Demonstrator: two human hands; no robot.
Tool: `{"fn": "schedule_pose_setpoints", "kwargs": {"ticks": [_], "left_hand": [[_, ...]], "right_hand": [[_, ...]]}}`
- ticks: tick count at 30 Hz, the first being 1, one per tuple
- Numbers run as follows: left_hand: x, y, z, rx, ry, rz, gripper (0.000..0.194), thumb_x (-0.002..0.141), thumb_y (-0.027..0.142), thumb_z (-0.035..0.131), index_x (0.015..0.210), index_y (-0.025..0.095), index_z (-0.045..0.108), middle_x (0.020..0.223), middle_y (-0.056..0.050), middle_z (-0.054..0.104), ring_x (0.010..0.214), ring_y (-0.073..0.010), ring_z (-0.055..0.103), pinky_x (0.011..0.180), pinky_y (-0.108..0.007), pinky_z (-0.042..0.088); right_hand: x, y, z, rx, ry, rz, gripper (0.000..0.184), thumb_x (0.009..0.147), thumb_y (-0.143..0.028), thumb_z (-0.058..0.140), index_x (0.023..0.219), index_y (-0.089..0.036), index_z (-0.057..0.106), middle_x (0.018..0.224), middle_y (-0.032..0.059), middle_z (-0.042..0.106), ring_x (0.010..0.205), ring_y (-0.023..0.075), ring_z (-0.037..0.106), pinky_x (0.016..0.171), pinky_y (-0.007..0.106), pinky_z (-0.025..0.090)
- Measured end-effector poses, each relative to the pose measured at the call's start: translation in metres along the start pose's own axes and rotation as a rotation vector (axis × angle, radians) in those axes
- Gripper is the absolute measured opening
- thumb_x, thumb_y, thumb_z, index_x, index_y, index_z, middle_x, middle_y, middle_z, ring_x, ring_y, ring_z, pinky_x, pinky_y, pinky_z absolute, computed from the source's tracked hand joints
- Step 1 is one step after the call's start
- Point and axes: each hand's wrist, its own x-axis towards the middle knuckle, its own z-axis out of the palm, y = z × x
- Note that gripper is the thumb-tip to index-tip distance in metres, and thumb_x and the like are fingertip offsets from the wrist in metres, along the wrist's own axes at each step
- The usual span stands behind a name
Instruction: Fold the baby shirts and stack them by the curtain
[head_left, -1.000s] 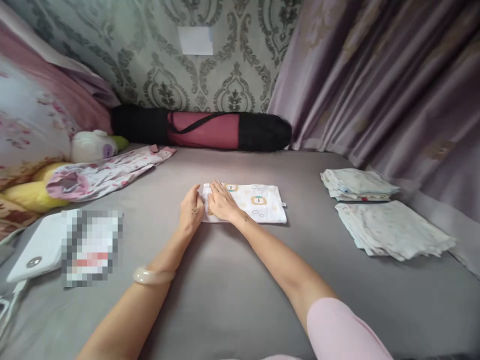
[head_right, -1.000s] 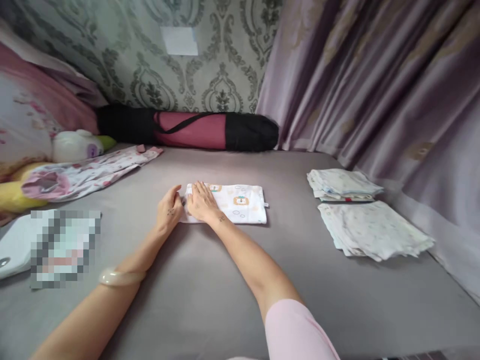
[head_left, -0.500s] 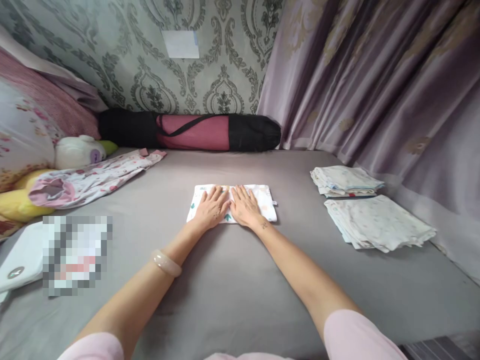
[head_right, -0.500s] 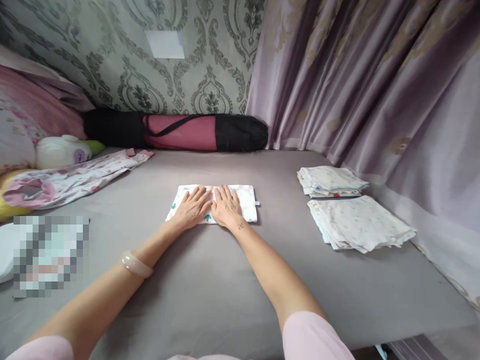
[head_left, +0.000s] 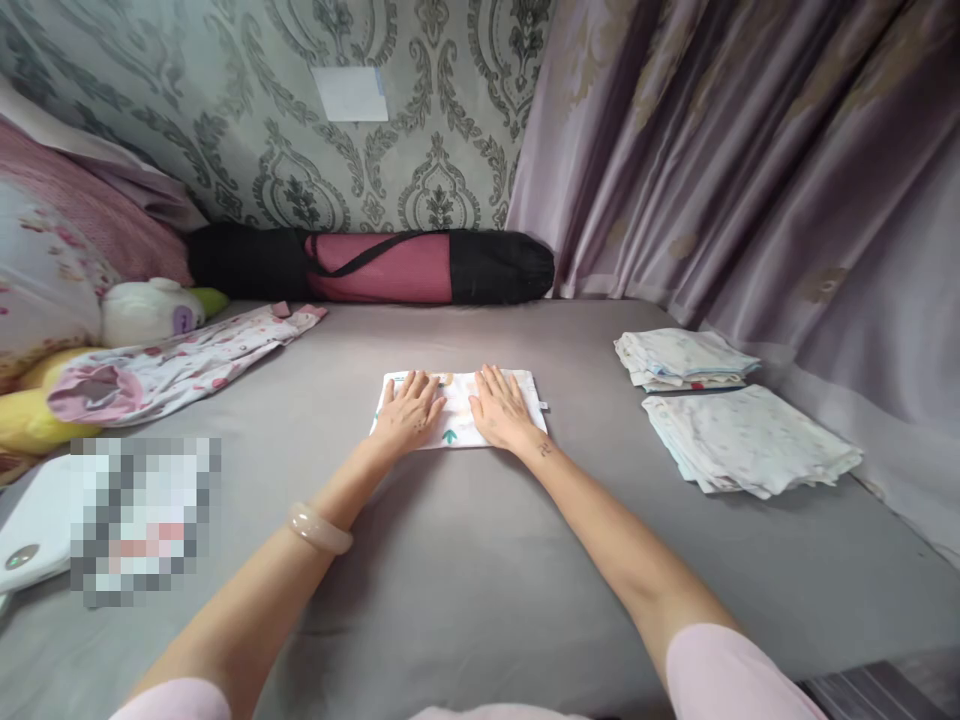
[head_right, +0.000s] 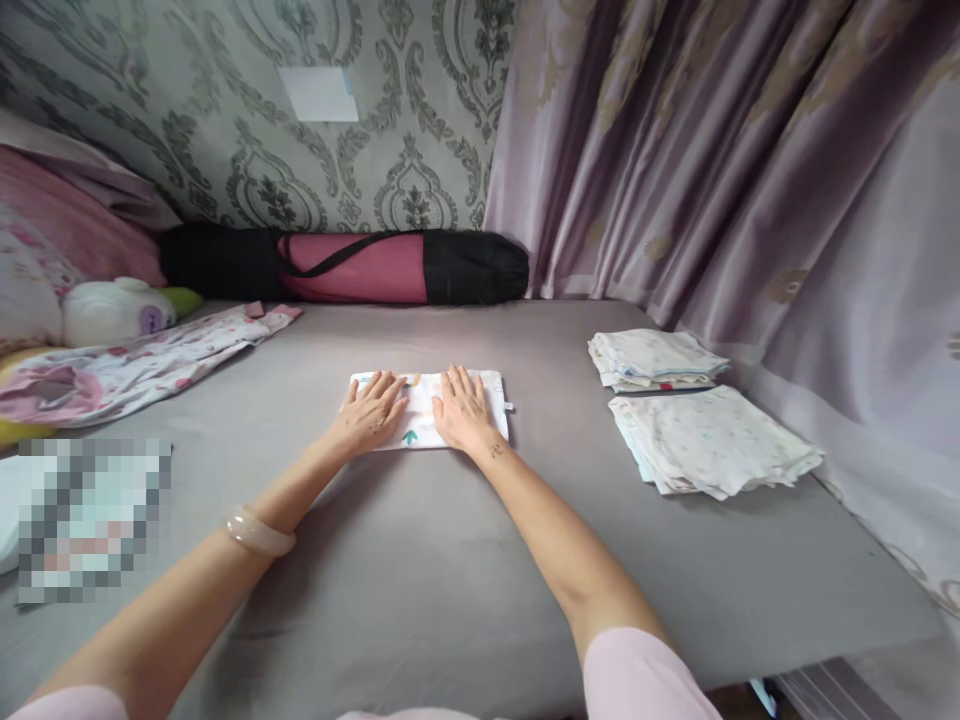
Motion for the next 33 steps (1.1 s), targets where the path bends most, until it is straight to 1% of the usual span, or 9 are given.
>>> {"fn": "schedule_pose_setpoints", "kwargs": {"ticks": [3, 10, 13, 16, 19, 22, 26, 29, 33], "left_hand": [[0.002, -0.006, 0.007, 0.004, 0.057, -0.051, 0.058, 0.100, 0.040, 0.028, 0.149, 0.009, 0.038, 0.157, -0.020, 0.035, 0.149, -0.0329, 0.024, 0.119, -0.057, 0.015], [0.005, -0.010, 0.010, -0.021, -0.056, -0.100, 0.061, 0.099, 0.044, 0.029, 0.150, 0.010, 0.034, 0.158, -0.021, 0.031, 0.148, -0.0334, 0.025, 0.117, -0.055, 0.021], [0.009, -0.013, 0.004, -0.027, -0.015, -0.074, 0.052, 0.099, 0.042, 0.030, 0.143, 0.016, 0.042, 0.150, -0.019, 0.044, 0.141, -0.0317, 0.038, 0.115, -0.058, 0.023], [0.021, -0.024, 0.000, -0.038, -0.002, -0.061, 0.038, 0.098, 0.031, 0.032, 0.128, 0.021, 0.054, 0.137, -0.016, 0.057, 0.132, -0.0293, 0.047, 0.113, -0.059, 0.024], [0.038, -0.041, 0.000, -0.065, -0.049, -0.068, 0.035, 0.094, 0.021, 0.035, 0.120, 0.022, 0.059, 0.132, -0.015, 0.060, 0.130, -0.0284, 0.049, 0.113, -0.061, 0.023], [0.053, -0.055, -0.004, -0.062, -0.124, -0.057, 0.037, 0.089, 0.016, 0.039, 0.117, 0.023, 0.062, 0.129, -0.014, 0.062, 0.126, -0.0269, 0.054, 0.115, -0.062, 0.019], [0.065, -0.060, -0.018, -0.070, -0.211, -0.063, 0.036, 0.083, 0.019, 0.046, 0.111, 0.024, 0.067, 0.121, -0.010, 0.068, 0.121, -0.0252, 0.057, 0.113, -0.052, 0.027], [0.070, -0.060, -0.031, -0.094, -0.258, -0.050, 0.033, 0.078, 0.024, 0.052, 0.105, 0.023, 0.070, 0.112, -0.009, 0.073, 0.108, -0.0251, 0.062, 0.104, -0.044, 0.038], [0.068, -0.060, -0.047, -0.130, -0.324, -0.001, 0.030, 0.070, 0.030, 0.057, 0.094, 0.022, 0.073, 0.095, -0.004, 0.076, 0.092, -0.0235, 0.065, 0.092, -0.036, 0.044]], "right_hand": [[-0.002, 0.011, 0.003, -0.030, 0.032, 0.039, 0.062, 0.101, -0.035, 0.024, 0.154, -0.002, 0.028, 0.163, 0.0142, 0.019, 0.152, 0.0249, 0.011, 0.122, 0.044, 0.003], [-0.003, 0.017, 0.012, -0.041, 0.039, 0.086, 0.062, 0.101, -0.035, 0.024, 0.154, -0.003, 0.027, 0.162, 0.0146, 0.024, 0.150, 0.0249, 0.017, 0.122, 0.043, 0.006], [0.000, 0.019, 0.004, -0.023, -0.002, 0.081, 0.061, 0.101, -0.035, 0.028, 0.153, -0.004, 0.030, 0.161, 0.0156, 0.027, 0.149, 0.0263, 0.020, 0.121, 0.045, 0.010], [0.007, 0.027, -0.009, -0.023, -0.009, 0.047, 0.052, 0.100, -0.031, 0.031, 0.147, -0.010, 0.041, 0.155, 0.0155, 0.040, 0.144, 0.0269, 0.030, 0.119, 0.047, 0.014], [0.017, 0.040, -0.021, -0.067, -0.004, 0.056, 0.045, 0.100, -0.023, 0.029, 0.138, -0.012, 0.050, 0.145, 0.0159, 0.050, 0.139, 0.0270, 0.037, 0.117, 0.049, 0.017], [0.025, 0.052, -0.030, -0.115, -0.090, 0.041, 0.041, 0.099, -0.019, 0.031, 0.131, -0.012, 0.056, 0.136, 0.0171, 0.057, 0.130, 0.0270, 0.047, 0.110, 0.044, 0.028], [0.033, 0.060, -0.041, -0.182, -0.133, 0.002, 0.039, 0.094, -0.015, 0.038, 0.125, -0.014, 0.063, 0.126, 0.0159, 0.061, 0.121, 0.0261, 0.054, 0.104, 0.037, 0.034], [0.038, 0.058, -0.051, -0.192, -0.159, 0.021, 0.038, 0.089, -0.015, 0.046, 0.120, -0.017, 0.067, 0.125, 0.0144, 0.063, 0.119, 0.0269, 0.055, 0.101, 0.035, 0.036], [0.038, 0.058, -0.064, -0.162, -0.177, 0.008, 0.033, 0.081, -0.015, 0.055, 0.108, -0.021, 0.073, 0.122, 0.0117, 0.066, 0.115, 0.0250, 0.057, 0.093, 0.029, 0.041]]}}
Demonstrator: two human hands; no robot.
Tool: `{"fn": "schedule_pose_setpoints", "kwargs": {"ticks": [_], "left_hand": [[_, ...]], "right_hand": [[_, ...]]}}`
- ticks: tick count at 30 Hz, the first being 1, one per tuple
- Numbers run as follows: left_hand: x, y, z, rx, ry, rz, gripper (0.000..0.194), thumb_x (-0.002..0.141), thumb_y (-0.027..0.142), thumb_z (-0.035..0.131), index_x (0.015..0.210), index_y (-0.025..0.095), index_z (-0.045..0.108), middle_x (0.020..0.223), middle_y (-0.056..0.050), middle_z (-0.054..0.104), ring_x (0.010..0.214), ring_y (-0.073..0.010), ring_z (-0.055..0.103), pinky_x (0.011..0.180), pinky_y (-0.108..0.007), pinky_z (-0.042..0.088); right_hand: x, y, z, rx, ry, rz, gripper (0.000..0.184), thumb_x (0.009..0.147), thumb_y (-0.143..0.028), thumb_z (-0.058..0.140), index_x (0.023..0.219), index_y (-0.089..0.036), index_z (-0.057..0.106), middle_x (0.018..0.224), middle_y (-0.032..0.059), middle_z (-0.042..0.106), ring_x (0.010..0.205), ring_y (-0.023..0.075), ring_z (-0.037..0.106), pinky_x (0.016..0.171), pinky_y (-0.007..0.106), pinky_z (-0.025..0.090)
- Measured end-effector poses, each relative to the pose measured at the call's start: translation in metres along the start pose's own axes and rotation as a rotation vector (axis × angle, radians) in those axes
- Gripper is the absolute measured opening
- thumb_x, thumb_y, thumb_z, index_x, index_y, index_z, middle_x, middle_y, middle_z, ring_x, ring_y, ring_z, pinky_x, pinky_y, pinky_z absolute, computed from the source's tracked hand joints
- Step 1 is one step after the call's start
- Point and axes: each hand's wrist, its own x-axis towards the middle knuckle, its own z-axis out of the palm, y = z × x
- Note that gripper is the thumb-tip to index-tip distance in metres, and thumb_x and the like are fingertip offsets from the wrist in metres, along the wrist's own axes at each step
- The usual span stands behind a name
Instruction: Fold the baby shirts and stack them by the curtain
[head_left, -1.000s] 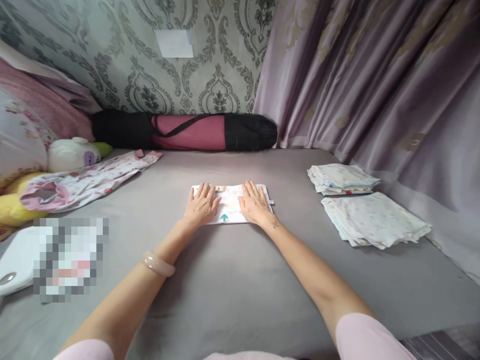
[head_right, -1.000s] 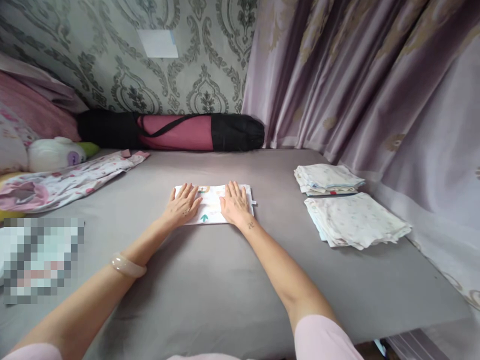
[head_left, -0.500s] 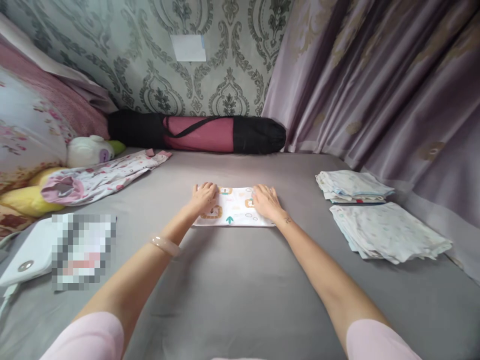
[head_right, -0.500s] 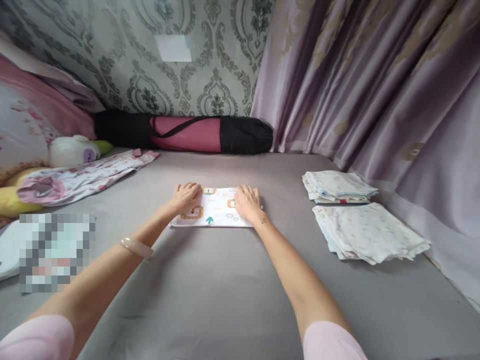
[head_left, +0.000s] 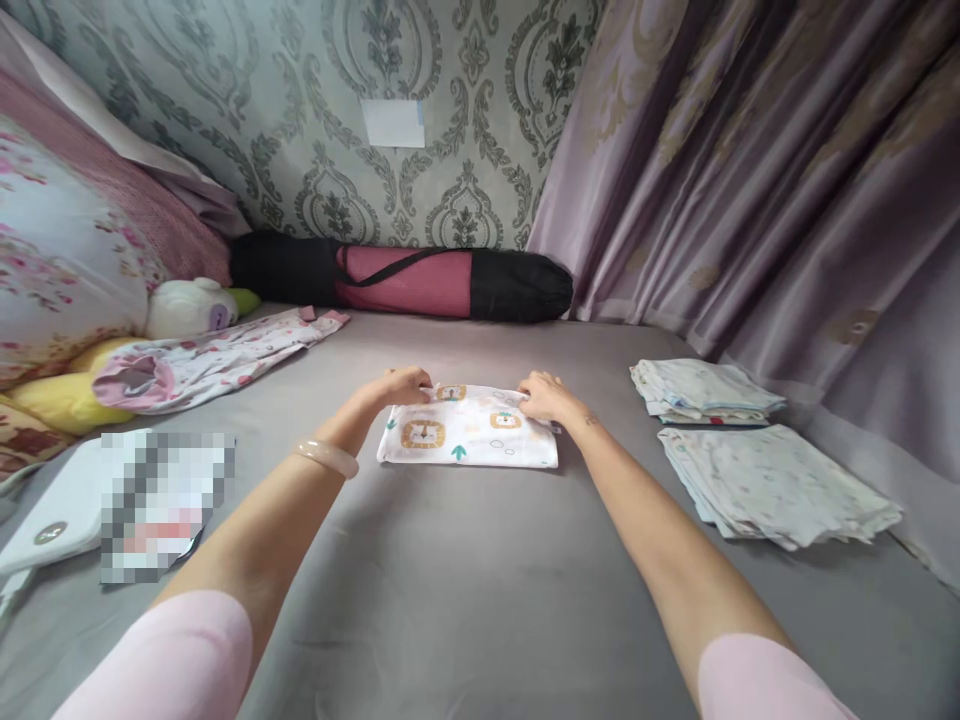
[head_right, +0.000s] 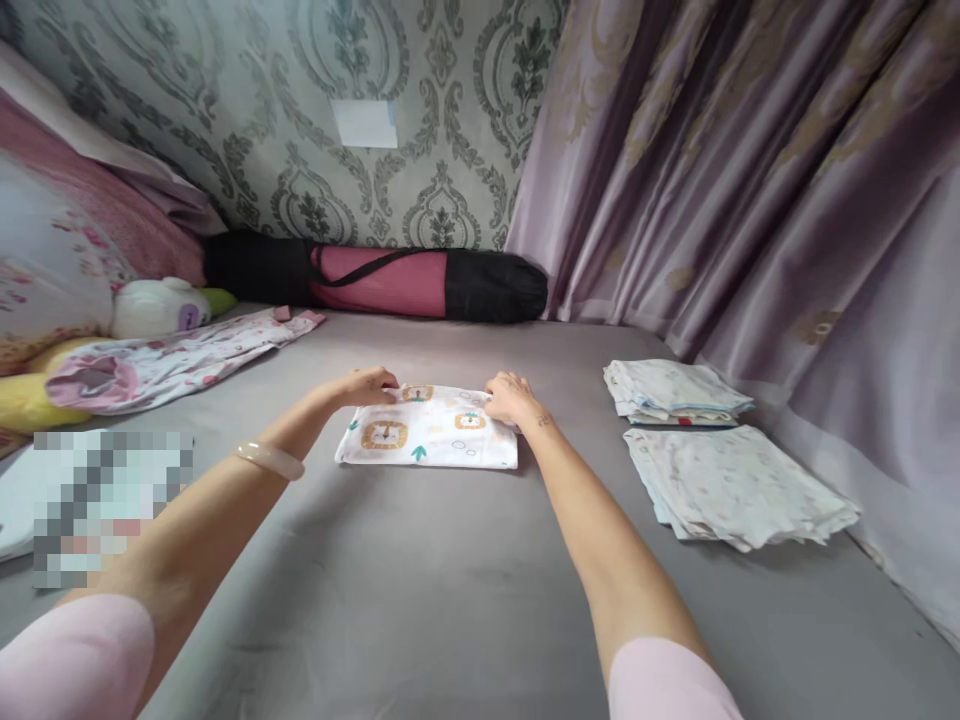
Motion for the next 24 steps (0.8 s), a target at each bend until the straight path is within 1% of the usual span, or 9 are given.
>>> {"fn": "schedule_pose_setpoints", "kwargs": {"ticks": [4, 7, 9, 13, 15, 17, 19, 21, 24], "left_hand": [[-0.021, 0.002, -0.018, -0.088, 0.037, 0.060, 0.030, 0.068, 0.036, 0.060, 0.092, 0.022, 0.072, 0.090, -0.003, 0.074, 0.087, -0.0219, 0.064, 0.078, -0.028, 0.045], [-0.042, 0.005, -0.036, -0.186, 0.071, 0.123, 0.032, 0.069, 0.041, 0.060, 0.091, 0.020, 0.070, 0.085, -0.003, 0.071, 0.077, -0.0190, 0.062, 0.066, -0.025, 0.042], [-0.056, 0.010, -0.050, -0.212, 0.115, 0.159, 0.034, 0.070, 0.044, 0.061, 0.091, 0.019, 0.069, 0.081, -0.002, 0.069, 0.071, -0.0172, 0.058, 0.063, -0.025, 0.041], [-0.083, 0.021, -0.075, -0.199, 0.294, 0.189, 0.028, 0.073, 0.042, 0.061, 0.089, 0.019, 0.066, 0.080, 0.000, 0.064, 0.070, -0.0148, 0.053, 0.066, -0.025, 0.041], [-0.094, 0.026, -0.077, -0.165, 0.412, 0.186, 0.024, 0.076, 0.038, 0.058, 0.090, 0.020, 0.064, 0.078, 0.001, 0.062, 0.069, -0.0143, 0.052, 0.070, -0.026, 0.042], [-0.102, 0.029, -0.068, -0.098, 0.509, 0.193, 0.022, 0.078, 0.032, 0.055, 0.095, 0.021, 0.064, 0.077, 0.001, 0.059, 0.071, -0.0149, 0.053, 0.081, -0.030, 0.042], [-0.108, 0.028, -0.044, -0.013, 0.523, 0.223, 0.026, 0.078, 0.023, 0.051, 0.100, 0.023, 0.066, 0.079, -0.001, 0.060, 0.078, -0.0173, 0.056, 0.093, -0.036, 0.038], [-0.113, 0.024, -0.011, 0.057, 0.447, 0.292, 0.035, 0.077, 0.017, 0.048, 0.105, 0.026, 0.067, 0.085, -0.003, 0.062, 0.087, -0.0204, 0.057, 0.099, -0.041, 0.034], [-0.122, 0.019, 0.038, 0.112, 0.302, 0.424, 0.041, 0.077, 0.011, 0.045, 0.108, 0.027, 0.068, 0.091, -0.006, 0.062, 0.091, -0.0231, 0.057, 0.095, -0.043, 0.035]], "right_hand": [[-0.013, 0.010, -0.011, 0.155, 0.041, -0.069, 0.032, 0.078, -0.012, 0.055, 0.102, -0.021, 0.074, 0.110, 0.0069, 0.072, 0.103, 0.0196, 0.063, 0.079, 0.022, 0.043], [-0.028, 0.017, -0.025, 0.297, 0.044, -0.078, 0.028, 0.078, -0.014, 0.057, 0.099, -0.021, 0.074, 0.097, 0.0025, 0.075, 0.088, 0.0172, 0.066, 0.070, 0.021, 0.043], [-0.040, 0.019, -0.039, 0.337, 0.068, -0.084, 0.025, 0.079, -0.016, 0.058, 0.097, -0.021, 0.074, 0.092, 0.0011, 0.075, 0.084, 0.0171, 0.066, 0.070, 0.022, 0.043], [-0.063, 0.014, -0.070, 0.343, 0.238, -0.109, 0.023, 0.083, -0.017, 0.057, 0.100, -0.021, 0.071, 0.096, 0.0014, 0.073, 0.086, 0.0177, 0.064, 0.078, 0.025, 0.043], [-0.075, 0.010, -0.079, 0.299, 0.367, -0.145, 0.023, 0.084, -0.014, 0.054, 0.099, -0.020, 0.069, 0.100, 0.0034, 0.071, 0.092, 0.0185, 0.062, 0.083, 0.026, 0.043], [-0.086, 0.007, -0.076, 0.213, 0.461, -0.193, 0.024, 0.083, -0.008, 0.050, 0.097, -0.019, 0.067, 0.102, 0.0063, 0.068, 0.098, 0.0197, 0.059, 0.088, 0.028, 0.041], [-0.097, 0.006, -0.060, 0.118, 0.483, -0.233, 0.028, 0.081, -0.003, 0.046, 0.095, -0.019, 0.064, 0.102, 0.0083, 0.066, 0.100, 0.0213, 0.055, 0.090, 0.030, 0.039], [-0.108, 0.006, -0.033, 0.049, 0.423, -0.278, 0.032, 0.079, 0.001, 0.043, 0.095, -0.020, 0.062, 0.100, 0.0087, 0.064, 0.098, 0.0224, 0.053, 0.088, 0.032, 0.038], [-0.123, 0.008, 0.012, 0.029, 0.277, -0.373, 0.032, 0.080, 0.003, 0.042, 0.094, -0.020, 0.060, 0.098, 0.0080, 0.062, 0.094, 0.0228, 0.051, 0.084, 0.032, 0.039]]}}
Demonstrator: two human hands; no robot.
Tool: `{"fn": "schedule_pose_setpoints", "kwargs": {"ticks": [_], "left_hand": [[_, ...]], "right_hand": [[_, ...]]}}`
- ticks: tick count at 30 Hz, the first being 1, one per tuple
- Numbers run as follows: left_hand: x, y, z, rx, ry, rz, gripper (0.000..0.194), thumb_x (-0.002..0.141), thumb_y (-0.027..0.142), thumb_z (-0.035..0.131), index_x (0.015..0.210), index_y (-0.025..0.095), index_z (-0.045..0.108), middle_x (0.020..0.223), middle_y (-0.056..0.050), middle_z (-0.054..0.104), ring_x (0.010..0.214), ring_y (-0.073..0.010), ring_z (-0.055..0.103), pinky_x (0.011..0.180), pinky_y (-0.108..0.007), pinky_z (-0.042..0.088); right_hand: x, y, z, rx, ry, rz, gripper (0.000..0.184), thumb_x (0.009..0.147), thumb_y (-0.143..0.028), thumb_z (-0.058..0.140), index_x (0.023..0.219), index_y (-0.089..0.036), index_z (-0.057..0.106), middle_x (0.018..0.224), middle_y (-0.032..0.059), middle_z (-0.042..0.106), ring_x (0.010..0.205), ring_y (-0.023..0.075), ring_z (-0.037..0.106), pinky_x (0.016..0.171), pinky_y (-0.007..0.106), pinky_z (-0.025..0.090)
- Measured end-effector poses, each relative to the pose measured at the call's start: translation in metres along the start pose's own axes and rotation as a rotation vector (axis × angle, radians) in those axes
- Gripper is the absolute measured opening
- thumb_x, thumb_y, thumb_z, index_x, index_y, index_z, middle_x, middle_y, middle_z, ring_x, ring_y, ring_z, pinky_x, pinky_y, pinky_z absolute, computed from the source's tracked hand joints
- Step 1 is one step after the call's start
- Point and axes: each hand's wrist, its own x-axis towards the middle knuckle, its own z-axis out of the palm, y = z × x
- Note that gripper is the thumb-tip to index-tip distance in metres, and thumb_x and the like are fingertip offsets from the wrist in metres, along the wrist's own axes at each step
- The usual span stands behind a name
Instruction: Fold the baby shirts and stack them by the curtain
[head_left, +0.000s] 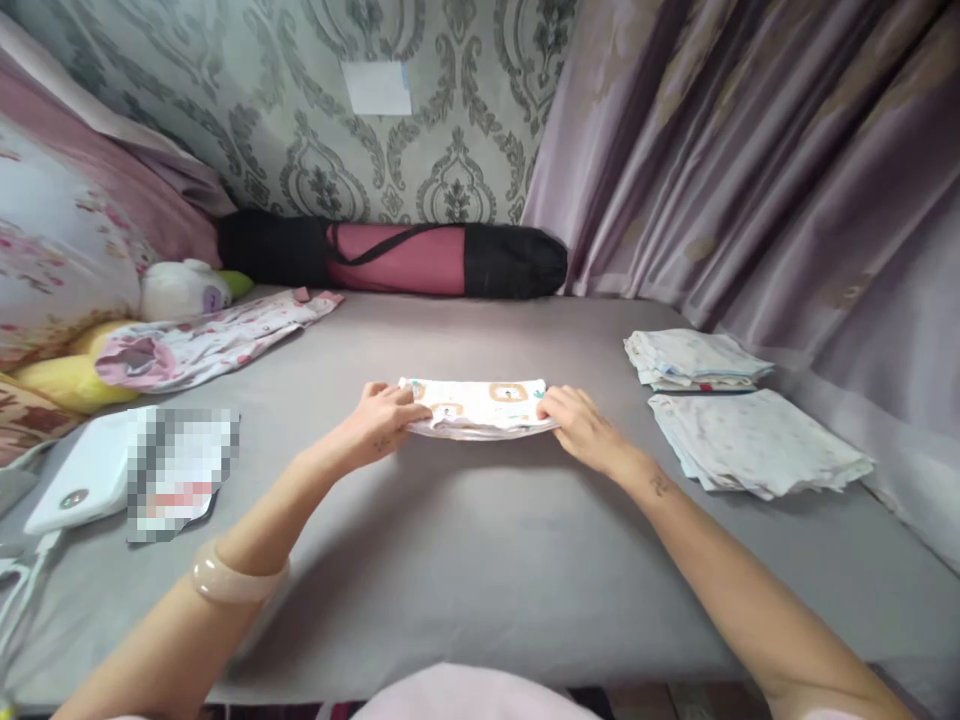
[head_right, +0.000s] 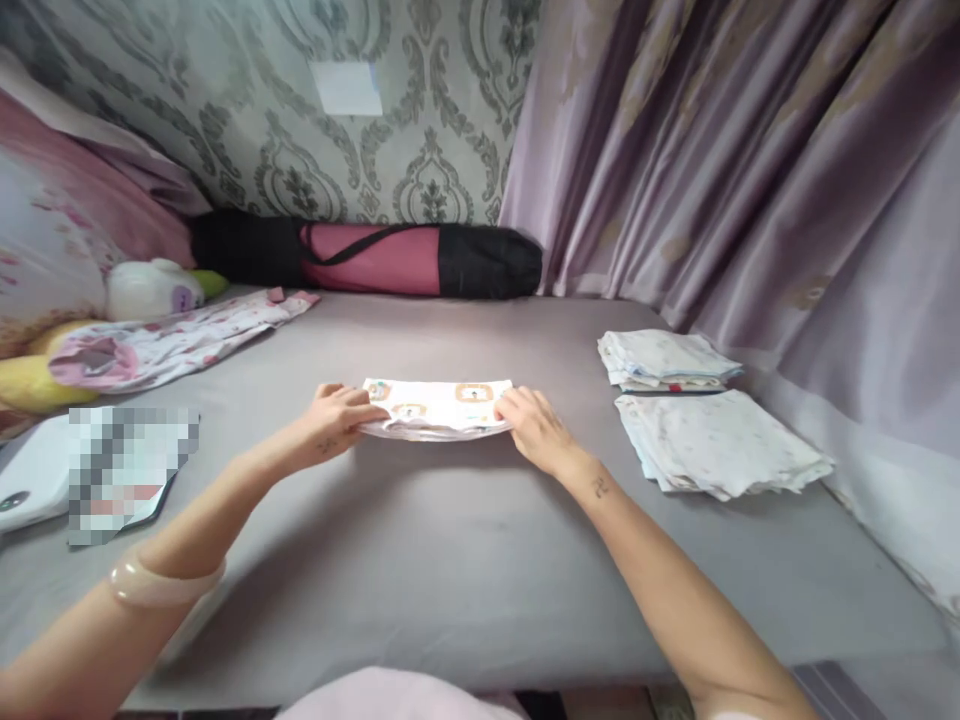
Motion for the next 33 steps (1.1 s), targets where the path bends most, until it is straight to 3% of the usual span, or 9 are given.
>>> {"fn": "schedule_pose_setpoints", "kwargs": {"ticks": [5, 8, 11, 16, 19, 21, 26, 29, 33], "left_hand": [[-0.027, 0.011, 0.030, -0.001, 0.003, -0.009, 0.046, 0.079, 0.009, 0.044, 0.114, 0.026, 0.067, 0.106, -0.009, 0.062, 0.098, -0.0254, 0.057, 0.096, -0.047, 0.037], [-0.037, 0.015, 0.031, -0.031, 0.027, 0.025, 0.053, 0.076, 0.008, 0.044, 0.122, 0.026, 0.062, 0.132, -0.009, 0.058, 0.122, -0.0280, 0.051, 0.109, -0.051, 0.029], [-0.045, 0.020, 0.030, -0.102, 0.007, 0.020, 0.057, 0.076, 0.010, 0.045, 0.130, 0.026, 0.057, 0.142, -0.008, 0.054, 0.132, -0.0265, 0.047, 0.117, -0.052, 0.019], [-0.044, 0.033, 0.031, -0.163, 0.051, -0.067, 0.040, 0.096, 0.024, 0.038, 0.131, 0.027, 0.058, 0.145, -0.007, 0.054, 0.137, -0.0229, 0.045, 0.120, -0.052, 0.018], [-0.041, 0.036, 0.039, -0.115, 0.121, -0.162, 0.040, 0.102, 0.032, 0.031, 0.132, 0.026, 0.057, 0.149, -0.008, 0.050, 0.142, -0.0232, 0.040, 0.120, -0.052, 0.018], [-0.040, 0.035, 0.043, -0.074, 0.126, -0.215, 0.043, 0.103, 0.036, 0.030, 0.136, 0.024, 0.055, 0.152, -0.010, 0.046, 0.144, -0.0249, 0.036, 0.120, -0.055, 0.018], [-0.019, 0.030, 0.035, -0.035, 0.132, -0.276, 0.048, 0.103, 0.035, 0.026, 0.142, 0.021, 0.048, 0.151, -0.011, 0.047, 0.143, -0.0253, 0.039, 0.119, -0.056, 0.022], [0.011, 0.032, 0.033, -0.059, 0.123, -0.275, 0.048, 0.101, 0.028, 0.027, 0.143, 0.015, 0.047, 0.147, -0.013, 0.051, 0.139, -0.0239, 0.044, 0.117, -0.048, 0.031], [0.044, 0.040, 0.053, -0.042, 0.070, -0.331, 0.050, 0.098, 0.019, 0.025, 0.142, 0.007, 0.046, 0.147, -0.018, 0.049, 0.139, -0.0256, 0.044, 0.117, -0.045, 0.032]], "right_hand": [[-0.028, -0.006, 0.025, 0.061, -0.082, -0.017, 0.034, 0.086, 0.003, 0.036, 0.099, -0.019, 0.060, 0.105, 0.0087, 0.060, 0.095, 0.0220, 0.050, 0.083, 0.031, 0.040], [-0.033, -0.011, 0.013, 0.045, -0.152, 0.008, 0.035, 0.084, 0.004, 0.038, 0.100, -0.018, 0.060, 0.108, 0.0093, 0.060, 0.096, 0.0215, 0.051, 0.082, 0.031, 0.040], [-0.031, -0.018, -0.005, 0.026, -0.255, 0.069, 0.033, 0.080, 0.002, 0.043, 0.097, -0.018, 0.062, 0.105, 0.0078, 0.062, 0.094, 0.0203, 0.055, 0.082, 0.030, 0.040], [0.001, -0.036, -0.015, 0.024, -0.283, 0.164, 0.027, 0.088, -0.007, 0.044, 0.093, -0.020, 0.067, 0.099, 0.0062, 0.068, 0.096, 0.0203, 0.060, 0.083, 0.031, 0.042], [0.036, -0.049, 0.008, 0.028, -0.173, 0.086, 0.037, 0.095, -0.009, 0.035, 0.115, -0.015, 0.066, 0.122, 0.0115, 0.066, 0.118, 0.0220, 0.056, 0.101, 0.034, 0.040], [0.058, -0.059, 0.030, 0.035, -0.136, 0.025, 0.042, 0.098, -0.014, 0.033, 0.133, -0.011, 0.057, 0.142, 0.0139, 0.054, 0.136, 0.0235, 0.044, 0.114, 0.038, 0.030], [0.088, -0.083, 0.071, 0.109, -0.172, 0.008, 0.055, 0.103, -0.032, 0.032, 0.151, -0.006, 0.035, 0.160, 0.0151, 0.029, 0.150, 0.0267, 0.019, 0.123, 0.046, 0.013], [0.090, -0.088, 0.080, 0.158, -0.189, 0.030, 0.057, 0.102, -0.034, 0.030, 0.152, -0.006, 0.033, 0.160, 0.0152, 0.028, 0.151, 0.0271, 0.018, 0.123, 0.047, 0.011], [0.088, -0.083, 0.081, 0.214, -0.225, 0.020, 0.060, 0.100, -0.029, 0.028, 0.155, -0.006, 0.025, 0.162, 0.0146, 0.023, 0.152, 0.0250, 0.013, 0.124, 0.047, 0.010]]}}
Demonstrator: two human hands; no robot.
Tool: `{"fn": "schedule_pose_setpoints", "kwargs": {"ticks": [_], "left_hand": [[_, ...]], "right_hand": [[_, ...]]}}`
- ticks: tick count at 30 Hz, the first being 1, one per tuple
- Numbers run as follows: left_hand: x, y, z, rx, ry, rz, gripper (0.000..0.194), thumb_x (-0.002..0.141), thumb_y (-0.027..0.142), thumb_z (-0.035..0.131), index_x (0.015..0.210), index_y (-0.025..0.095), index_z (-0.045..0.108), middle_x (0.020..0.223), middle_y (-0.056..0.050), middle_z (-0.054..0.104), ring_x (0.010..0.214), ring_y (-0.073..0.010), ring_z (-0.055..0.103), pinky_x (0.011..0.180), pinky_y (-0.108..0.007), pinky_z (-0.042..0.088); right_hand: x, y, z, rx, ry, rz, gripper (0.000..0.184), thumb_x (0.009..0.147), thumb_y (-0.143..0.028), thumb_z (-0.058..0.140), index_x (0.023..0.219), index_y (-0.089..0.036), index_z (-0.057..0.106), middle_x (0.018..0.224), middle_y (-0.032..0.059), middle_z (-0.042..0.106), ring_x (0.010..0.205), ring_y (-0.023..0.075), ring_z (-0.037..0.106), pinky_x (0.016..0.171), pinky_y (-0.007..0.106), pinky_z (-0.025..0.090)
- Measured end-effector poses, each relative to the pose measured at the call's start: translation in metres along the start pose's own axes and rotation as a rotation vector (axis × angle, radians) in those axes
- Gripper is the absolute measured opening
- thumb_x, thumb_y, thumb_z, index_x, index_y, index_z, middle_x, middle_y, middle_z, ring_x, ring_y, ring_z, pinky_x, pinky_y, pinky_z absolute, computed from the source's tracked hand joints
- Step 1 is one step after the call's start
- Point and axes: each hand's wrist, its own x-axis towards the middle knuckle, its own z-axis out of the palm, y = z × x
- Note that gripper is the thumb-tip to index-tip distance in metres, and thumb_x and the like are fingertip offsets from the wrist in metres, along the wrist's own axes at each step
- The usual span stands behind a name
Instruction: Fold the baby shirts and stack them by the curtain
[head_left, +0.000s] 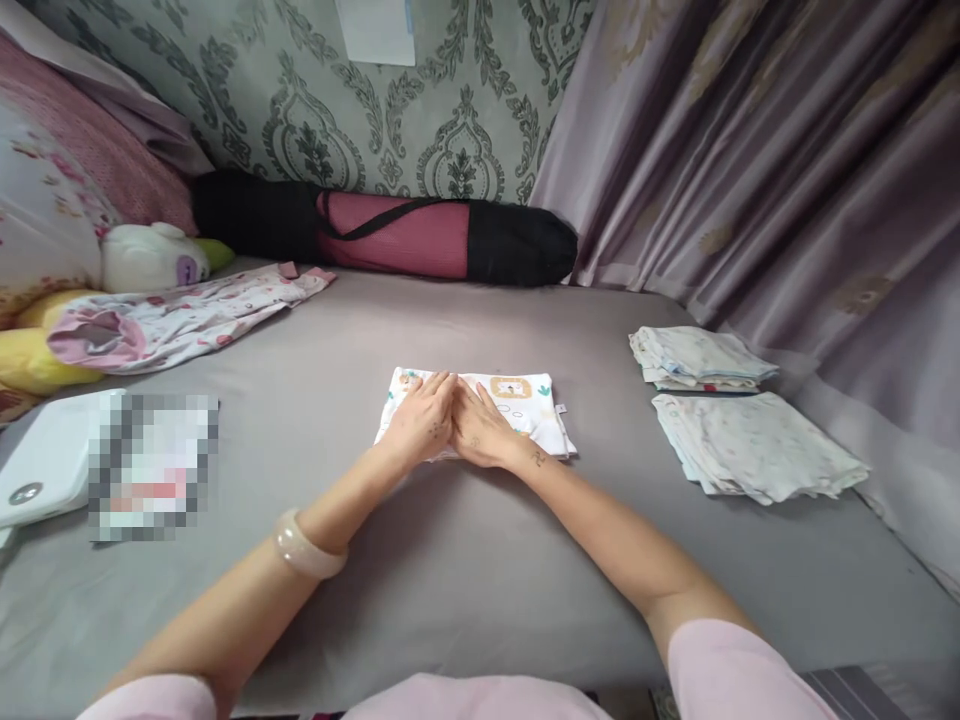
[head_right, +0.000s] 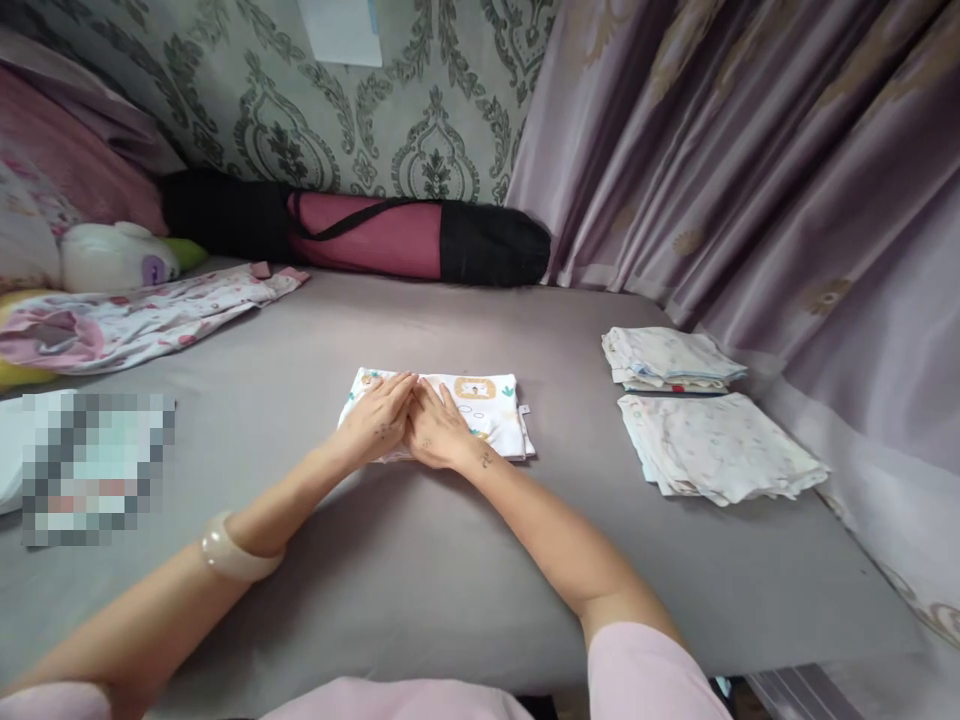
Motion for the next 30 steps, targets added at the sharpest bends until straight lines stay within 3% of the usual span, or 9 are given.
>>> {"fn": "schedule_pose_setpoints", "kwargs": {"ticks": [3, 6, 11, 17, 20, 24, 27, 30], "left_hand": [[0.001, 0.001, 0.017, 0.042, -0.009, -0.055, 0.052, 0.100, 0.026, 0.024, 0.142, 0.003, 0.045, 0.147, -0.021, 0.048, 0.140, -0.0290, 0.042, 0.118, -0.048, 0.030], [-0.006, -0.005, 0.026, 0.096, 0.029, -0.106, 0.055, 0.100, 0.038, 0.029, 0.142, 0.007, 0.047, 0.150, -0.019, 0.047, 0.143, -0.0314, 0.037, 0.119, -0.050, 0.027], [-0.013, -0.009, 0.025, 0.144, 0.057, -0.124, 0.064, 0.099, 0.050, 0.031, 0.143, 0.006, 0.045, 0.151, -0.021, 0.043, 0.145, -0.0331, 0.033, 0.120, -0.049, 0.024], [-0.014, -0.008, 0.022, 0.107, -0.001, -0.191, 0.074, 0.097, 0.057, 0.031, 0.146, 0.002, 0.040, 0.154, -0.025, 0.036, 0.147, -0.0357, 0.027, 0.120, -0.051, 0.023], [-0.016, -0.010, 0.020, 0.093, -0.025, -0.200, 0.078, 0.096, 0.059, 0.029, 0.147, 0.001, 0.038, 0.156, -0.025, 0.033, 0.148, -0.0361, 0.025, 0.119, -0.053, 0.023], [-0.020, -0.014, 0.018, 0.085, -0.050, -0.196, 0.076, 0.096, 0.058, 0.029, 0.148, 0.003, 0.038, 0.157, -0.023, 0.032, 0.149, -0.0356, 0.023, 0.118, -0.054, 0.023], [-0.022, -0.014, 0.016, 0.083, -0.025, -0.183, 0.070, 0.096, 0.056, 0.031, 0.147, 0.008, 0.041, 0.156, -0.021, 0.036, 0.148, -0.0350, 0.025, 0.118, -0.057, 0.023], [-0.026, -0.010, 0.015, 0.085, 0.046, -0.160, 0.060, 0.098, 0.045, 0.031, 0.143, 0.008, 0.044, 0.153, -0.022, 0.040, 0.147, -0.0344, 0.029, 0.117, -0.059, 0.023]], "right_hand": [[-0.003, 0.011, -0.003, 0.041, -0.041, 0.016, 0.061, 0.099, -0.026, 0.024, 0.154, -0.001, 0.024, 0.163, 0.0158, 0.020, 0.152, 0.0227, 0.013, 0.124, 0.041, 0.010], [-0.010, 0.024, -0.005, 0.007, -0.005, 0.045, 0.062, 0.100, -0.030, 0.022, 0.154, 0.000, 0.027, 0.162, 0.0163, 0.021, 0.151, 0.0234, 0.014, 0.125, 0.041, 0.009], [-0.028, 0.041, -0.008, -0.074, 0.036, 0.159, 0.063, 0.101, -0.036, 0.019, 0.154, -0.003, 0.028, 0.162, 0.0152, 0.022, 0.151, 0.0238, 0.016, 0.124, 0.042, 0.010], [-0.047, 0.062, -0.014, -0.173, 0.090, 0.360, 0.062, 0.101, -0.035, 0.019, 0.154, -0.004, 0.029, 0.162, 0.0136, 0.023, 0.151, 0.0243, 0.017, 0.124, 0.042, 0.012], [-0.060, 0.077, -0.016, -0.179, 0.102, 0.455, 0.063, 0.102, -0.036, 0.016, 0.155, -0.004, 0.025, 0.162, 0.0125, 0.022, 0.151, 0.0238, 0.017, 0.123, 0.042, 0.014], [-0.075, 0.092, -0.023, -0.169, 0.060, 0.448, 0.062, 0.102, -0.036, 0.015, 0.156, -0.010, 0.024, 0.163, 0.0088, 0.021, 0.150, 0.0226, 0.019, 0.123, 0.046, 0.013], [-0.075, 0.092, -0.035, -0.201, 0.037, 0.446, 0.059, 0.101, -0.033, 0.019, 0.154, -0.010, 0.032, 0.162, 0.0106, 0.026, 0.150, 0.0246, 0.021, 0.123, 0.049, 0.014], [-0.065, 0.080, -0.046, -0.253, 0.126, 0.436, 0.058, 0.100, -0.026, 0.022, 0.152, -0.005, 0.034, 0.162, 0.0140, 0.025, 0.151, 0.0250, 0.017, 0.123, 0.046, 0.012]]}}
